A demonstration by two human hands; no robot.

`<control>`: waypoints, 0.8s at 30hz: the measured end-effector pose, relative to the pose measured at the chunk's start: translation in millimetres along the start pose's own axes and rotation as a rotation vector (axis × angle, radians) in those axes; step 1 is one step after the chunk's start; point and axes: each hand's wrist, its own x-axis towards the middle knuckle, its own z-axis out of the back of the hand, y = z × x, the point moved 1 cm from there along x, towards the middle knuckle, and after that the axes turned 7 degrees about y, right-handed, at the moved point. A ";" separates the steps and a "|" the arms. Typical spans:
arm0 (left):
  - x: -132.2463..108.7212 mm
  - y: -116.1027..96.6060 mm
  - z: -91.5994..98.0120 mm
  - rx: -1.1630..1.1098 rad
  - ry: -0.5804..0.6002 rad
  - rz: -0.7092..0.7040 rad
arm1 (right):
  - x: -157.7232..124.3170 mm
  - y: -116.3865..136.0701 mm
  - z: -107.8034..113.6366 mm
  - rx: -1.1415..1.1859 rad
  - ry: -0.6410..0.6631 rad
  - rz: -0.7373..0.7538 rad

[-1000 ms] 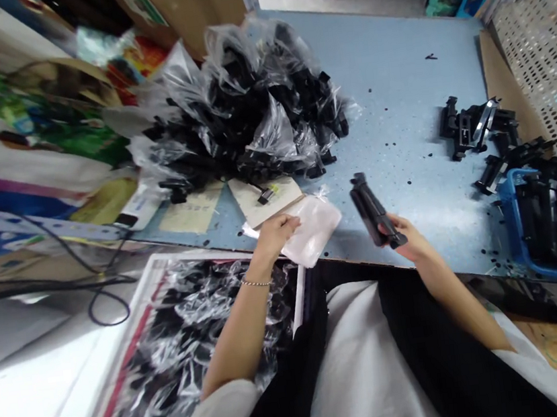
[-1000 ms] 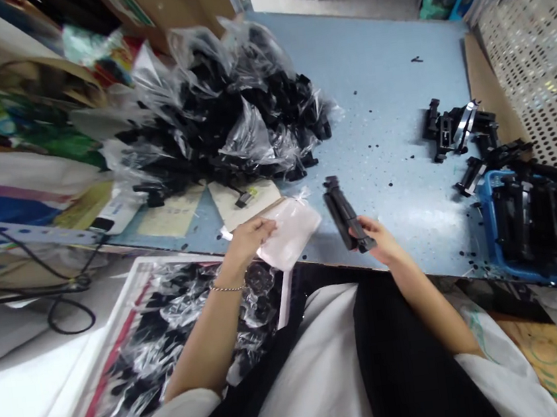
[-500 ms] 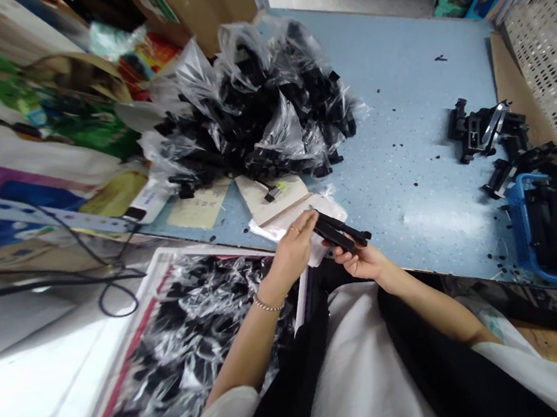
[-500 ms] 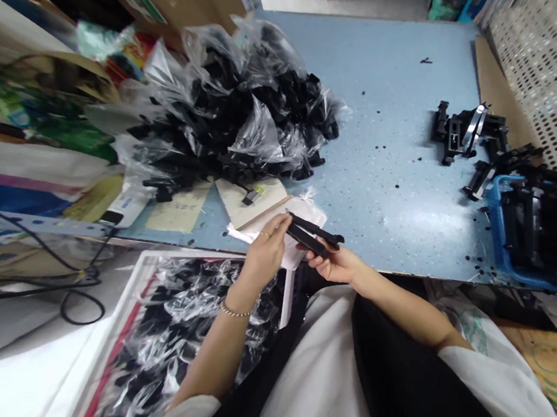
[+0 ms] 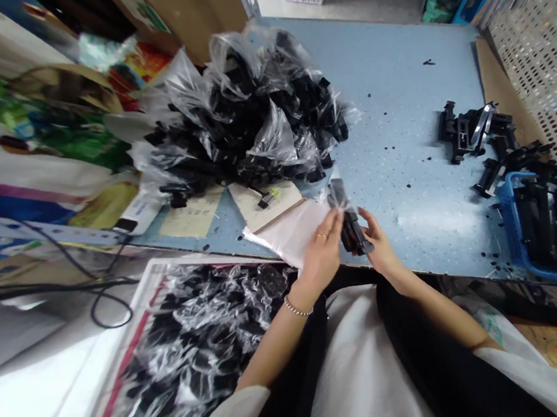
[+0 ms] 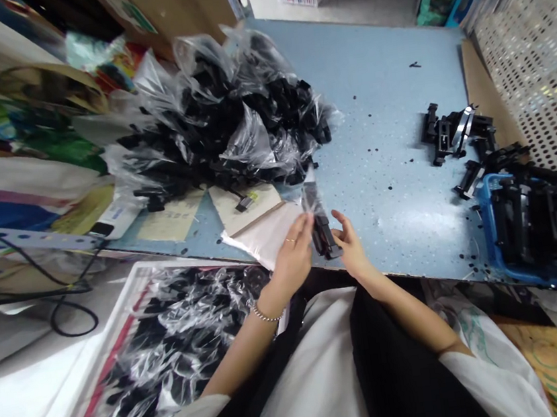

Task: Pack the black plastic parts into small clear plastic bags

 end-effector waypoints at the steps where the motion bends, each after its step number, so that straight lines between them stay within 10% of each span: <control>1: 1.1 -6.1 -0.6 -0.041 0.017 -0.082 | 0.5 1.5 2.2 -0.001 -0.015 0.018; 10: 10.6 -19.4 6.8 -0.237 0.049 -0.142 | -4.5 17.1 12.0 -0.757 -0.164 0.243; 24: 32.9 2.8 58.5 -0.186 -0.153 -0.285 | -8.0 58.7 -9.7 -1.020 0.197 0.766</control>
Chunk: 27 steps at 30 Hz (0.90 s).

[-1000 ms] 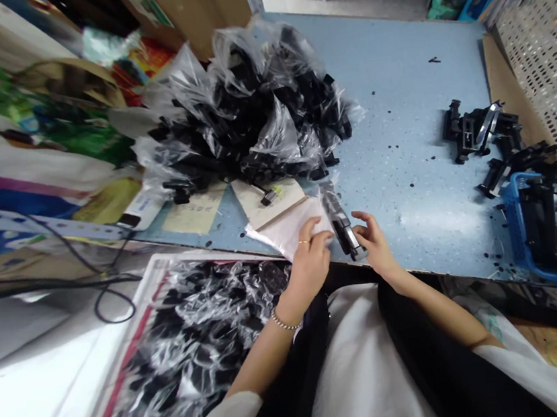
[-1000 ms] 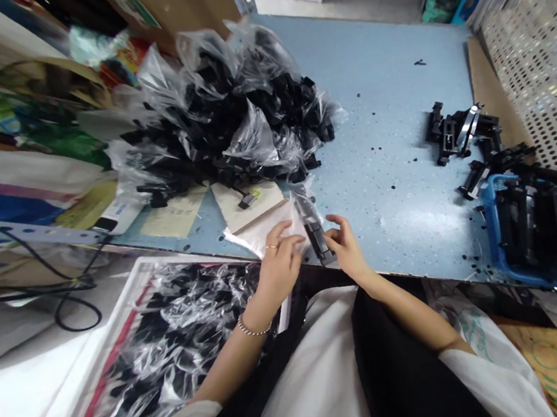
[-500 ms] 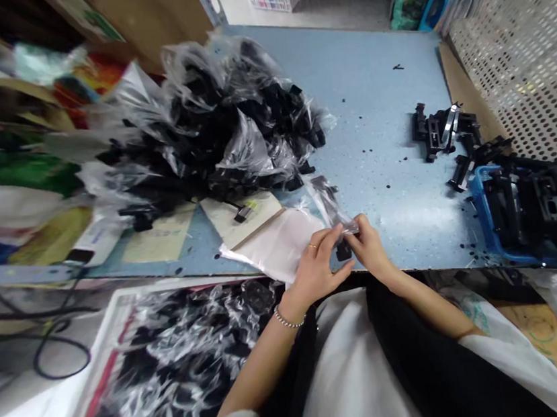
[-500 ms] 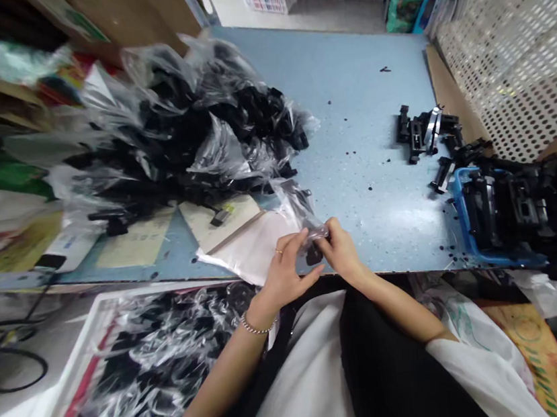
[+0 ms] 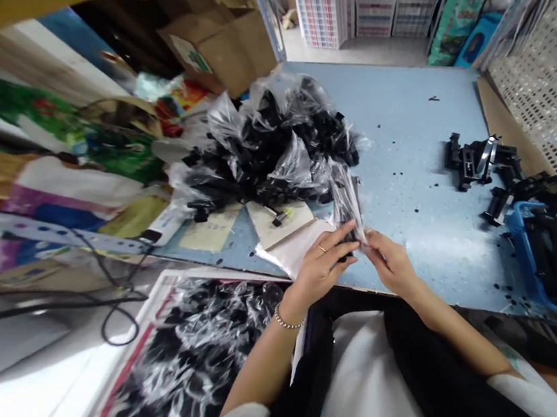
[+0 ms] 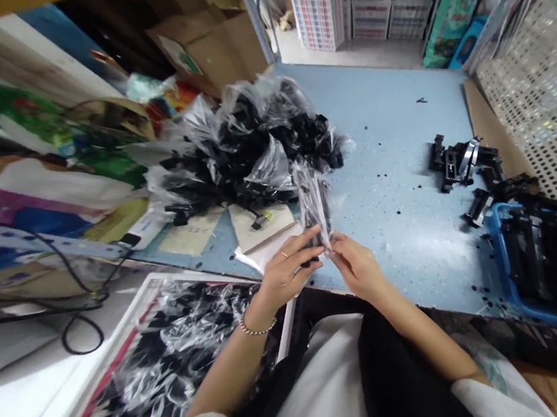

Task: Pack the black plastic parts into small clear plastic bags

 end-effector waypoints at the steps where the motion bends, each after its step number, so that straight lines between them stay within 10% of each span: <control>1: 5.2 5.6 12.1 0.064 0.011 -0.013 | 0.9 2.9 1.1 0.026 0.034 0.010; 9: 44.5 107.3 116.2 0.550 0.097 0.257 | -25.2 -18.9 -9.9 0.283 0.053 -0.332; 21: 13.3 190.8 123.5 0.325 0.252 0.566 | -42.3 -42.9 -9.2 0.503 -0.047 -0.613; 27: -3.1 203.2 91.2 0.171 0.284 0.607 | -45.0 -43.7 -14.1 0.532 -0.026 -0.653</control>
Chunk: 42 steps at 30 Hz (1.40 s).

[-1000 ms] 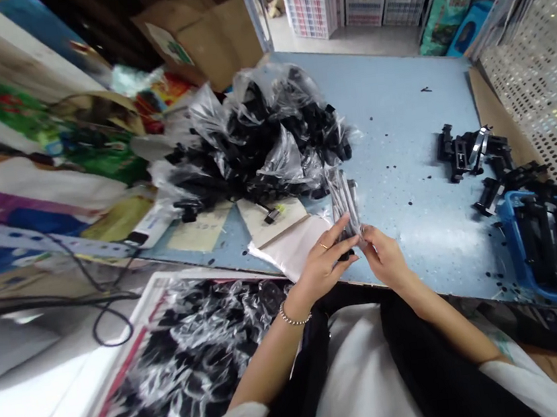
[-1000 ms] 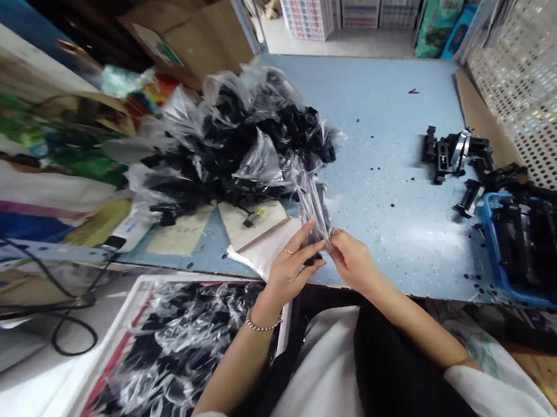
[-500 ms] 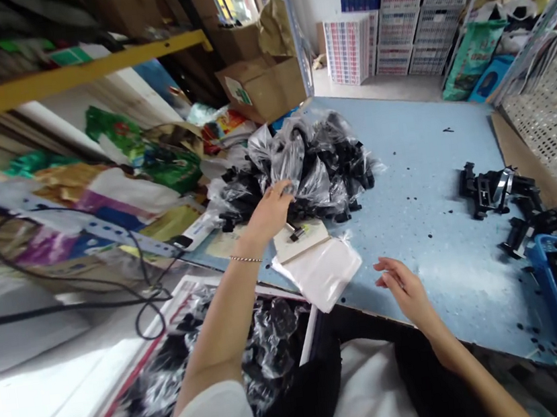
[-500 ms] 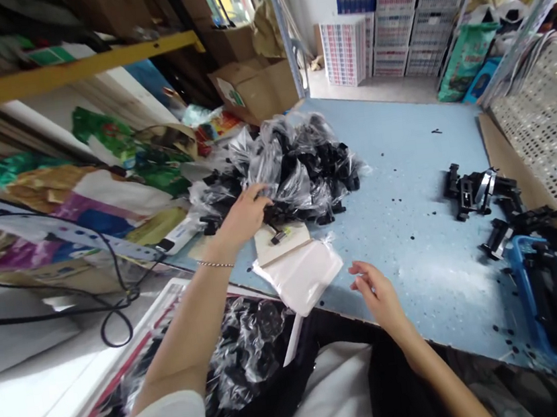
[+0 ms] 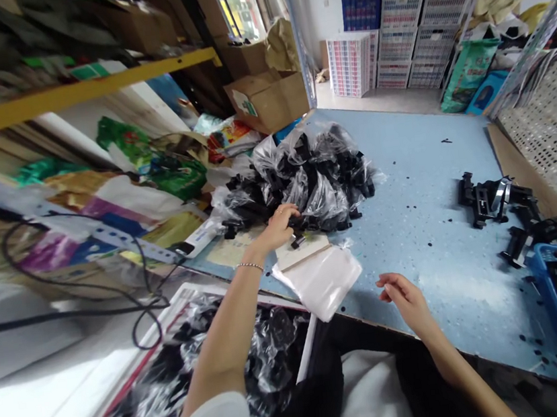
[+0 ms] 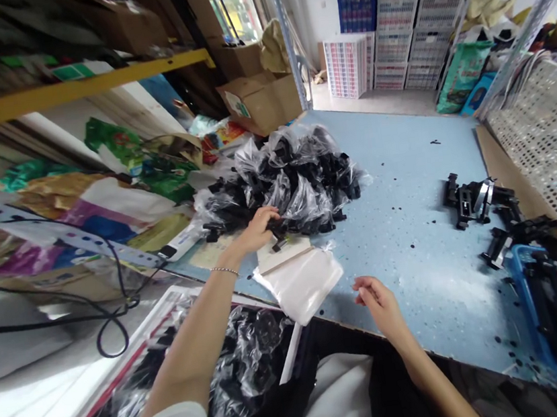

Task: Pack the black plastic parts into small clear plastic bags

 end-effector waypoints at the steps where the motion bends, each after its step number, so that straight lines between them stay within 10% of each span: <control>1: -0.3 0.0 -7.2 -0.029 -0.043 -0.006 | -0.6 -1.2 0.7 -0.001 -0.004 -0.005; 13: -20.3 -21.8 -52.0 -0.060 -0.388 0.061 | -3.8 -21.3 16.4 -0.075 -0.015 -0.002; 25: -82.6 -99.9 -106.6 0.347 -0.155 -0.117 | 38.2 -26.7 -29.8 -0.475 0.275 0.271; 31: -78.1 -105.6 -110.7 0.406 -0.132 -0.189 | 92.2 -17.6 -49.5 -0.539 0.304 0.284; 42: -63.4 -99.1 -89.3 0.228 -0.469 -0.391 | 130.0 16.5 -60.0 -0.448 0.266 0.400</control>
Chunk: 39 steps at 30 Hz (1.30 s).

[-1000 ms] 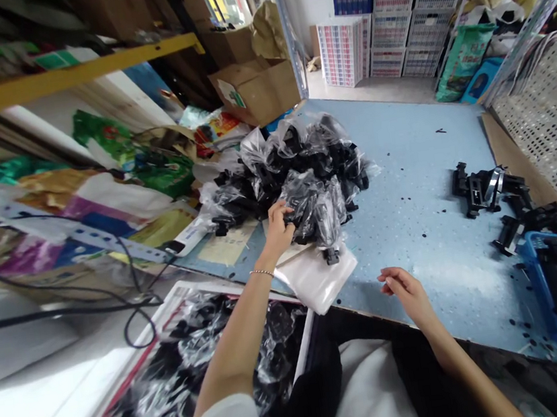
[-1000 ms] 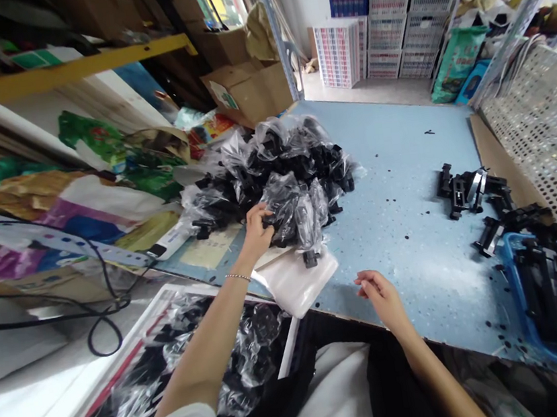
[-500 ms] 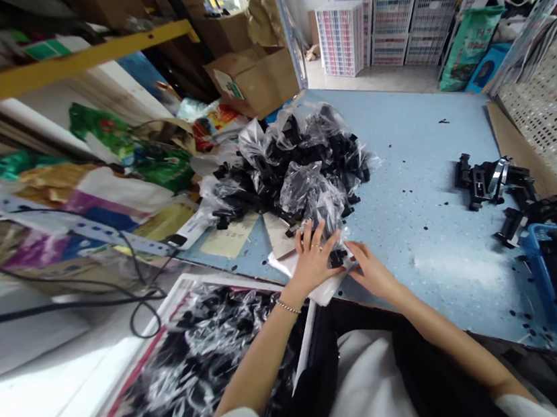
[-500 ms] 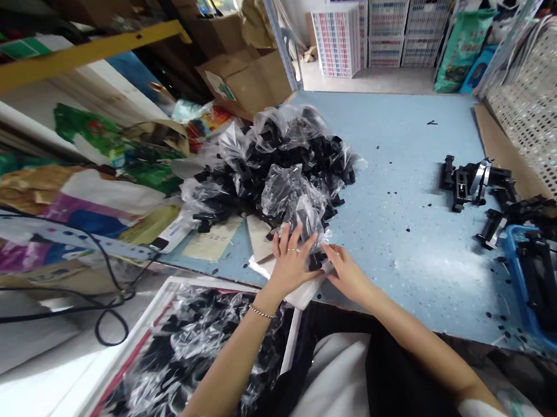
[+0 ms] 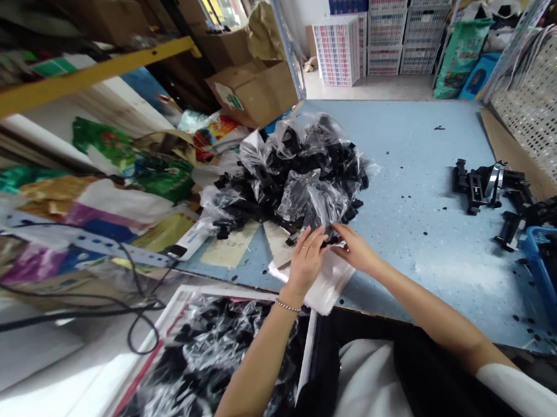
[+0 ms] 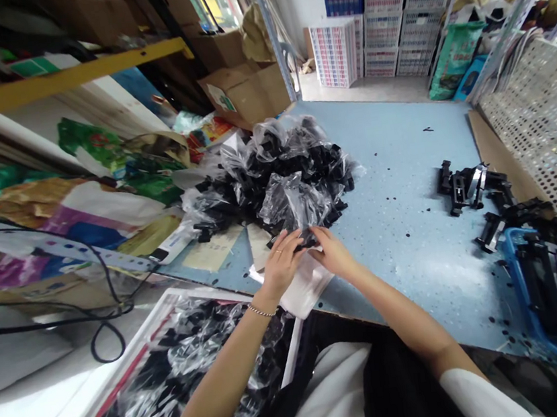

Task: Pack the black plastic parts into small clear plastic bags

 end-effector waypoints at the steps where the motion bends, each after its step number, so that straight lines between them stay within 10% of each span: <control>1: 6.0 1.7 3.7 -0.002 -0.015 -0.010 | 1.6 3.4 1.7 0.011 -0.027 0.026; 6: 60.9 19.5 4.6 -0.007 0.084 0.010 | 10.1 5.3 8.6 0.084 -0.135 -0.012; 13: 134.2 9.8 -44.8 0.077 0.415 -0.033 | -14.9 -22.8 18.6 0.171 -0.245 -0.138; 18: 144.3 -15.9 -59.0 0.173 0.542 0.087 | -60.7 -45.6 42.2 0.136 -0.284 -0.255; 26: 136.0 -10.7 -55.1 0.169 0.397 0.188 | -127.1 -67.2 96.5 0.022 -0.368 -0.343; 33: 143.0 -60.9 -78.1 0.059 0.346 -0.012 | -109.8 -76.6 278.0 -0.410 -0.579 -0.467; 39: 180.4 -123.4 -142.5 0.023 0.685 -0.082 | -100.3 -91.9 436.4 -0.625 -0.637 -1.207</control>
